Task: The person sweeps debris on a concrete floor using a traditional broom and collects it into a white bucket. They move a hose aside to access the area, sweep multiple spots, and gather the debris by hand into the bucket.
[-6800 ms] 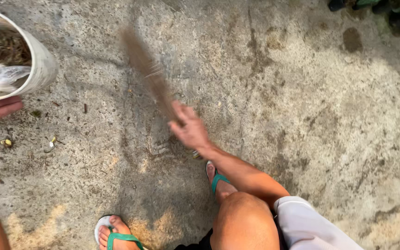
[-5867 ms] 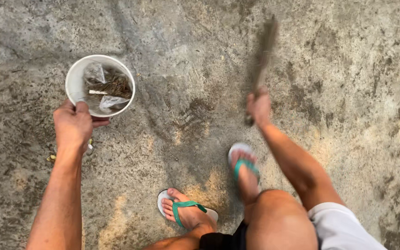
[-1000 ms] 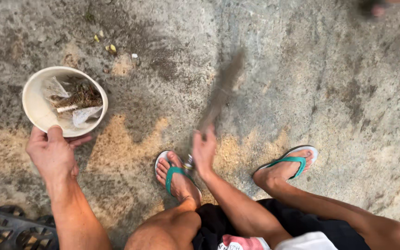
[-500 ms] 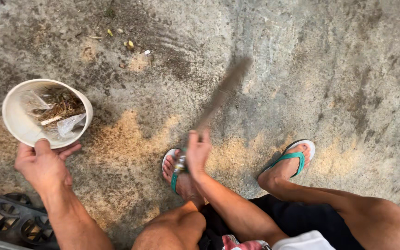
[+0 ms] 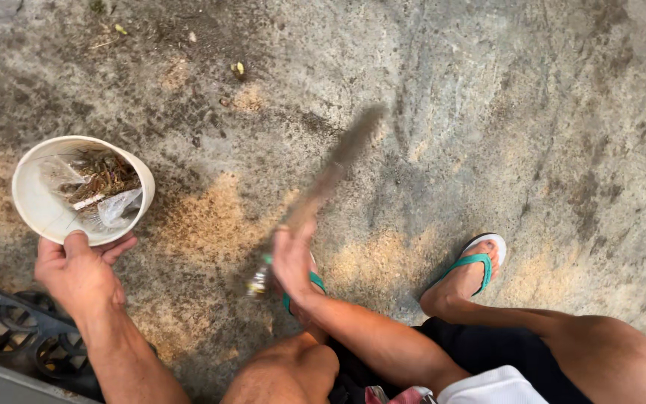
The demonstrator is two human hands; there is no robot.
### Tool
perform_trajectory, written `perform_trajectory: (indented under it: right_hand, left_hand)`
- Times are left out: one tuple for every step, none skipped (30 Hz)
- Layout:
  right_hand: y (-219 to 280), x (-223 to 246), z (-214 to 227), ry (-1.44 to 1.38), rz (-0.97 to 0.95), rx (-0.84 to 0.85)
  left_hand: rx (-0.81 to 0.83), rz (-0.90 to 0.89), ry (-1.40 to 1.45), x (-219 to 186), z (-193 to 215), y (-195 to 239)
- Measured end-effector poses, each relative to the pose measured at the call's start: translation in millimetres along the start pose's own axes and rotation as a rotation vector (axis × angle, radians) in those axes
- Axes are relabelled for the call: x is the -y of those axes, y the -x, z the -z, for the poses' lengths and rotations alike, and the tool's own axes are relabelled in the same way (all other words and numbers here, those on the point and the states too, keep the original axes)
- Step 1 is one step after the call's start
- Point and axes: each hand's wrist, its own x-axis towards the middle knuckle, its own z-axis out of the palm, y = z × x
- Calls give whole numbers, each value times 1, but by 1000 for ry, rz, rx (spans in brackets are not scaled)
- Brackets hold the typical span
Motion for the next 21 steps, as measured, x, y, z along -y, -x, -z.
perform_trajectory:
  right_hand:
    - [-4, 2, -13, 236, 106, 160]
    - [-8, 9, -29, 220, 160, 165]
    - [-20, 21, -44, 203, 222, 157]
    - [-28, 34, -50, 151, 247, 205]
    - [-30, 46, -58, 95, 265, 267]
    - [-31, 56, -59, 47, 204, 292]
    - [-34, 62, -51, -1, 138, 301]
    - [-37, 65, -38, -49, 72, 309]
    - [-46, 65, -17, 70, 452, 80]
    - [-57, 59, 6, 189, 832, -147]
    - [-66, 47, 36, -170, 231, -107]
    - [-81, 33, 72, 123, 566, -360]
    - [-101, 20, 106, -156, 141, -446]
    - [-115, 4, 140, -28, 222, -679]
    - [-130, -10, 174, -41, 337, -859]
    - [-141, -20, 209, -3, 391, -951]
    - [-155, -27, 231, 30, 450, -1034]
    - [-166, -30, 243, 83, 431, -1005]
    - [-168, -32, 249, 141, 401, -977]
    - [-166, -30, 247, 199, 370, -949]
    - [-168, -21, 238, 93, 202, -783]
  left_hand:
    - [-14, 20, -17, -1, 4, 4]
    - [-27, 16, -20, -3, 10, 8]
    - [-28, 7, -14, -5, 9, 6]
    - [-28, -3, -9, -6, 7, 3]
    - [-45, -17, -1, -10, 11, 4]
    - [-62, -31, 8, -13, 16, 4]
    - [-65, -38, 16, -14, 17, 4]
    - [-54, -46, 20, -17, 20, 5]
    - [-42, -63, 31, -18, 21, 4]
    - [-30, -80, 42, -19, 23, 2]
    - [-28, -76, 37, -19, 26, 4]
    - [-25, -73, 33, -17, 29, 5]
    - [-22, -74, 34, -15, 30, 5]
    - [-22, -66, 37, -11, 30, 5]
    - [-20, -55, 38, -8, 29, 6]
    - [-18, -44, 38, -5, 28, 7]
    - [-18, -36, 28, -3, 26, 6]
    - [-17, -28, 17, -1, 24, 5]
    - [-14, -11, -1, 0, 23, 7]
    - [9, -5, 13, -1, 22, 10]
    - [38, -13, 41, -1, 16, 6]
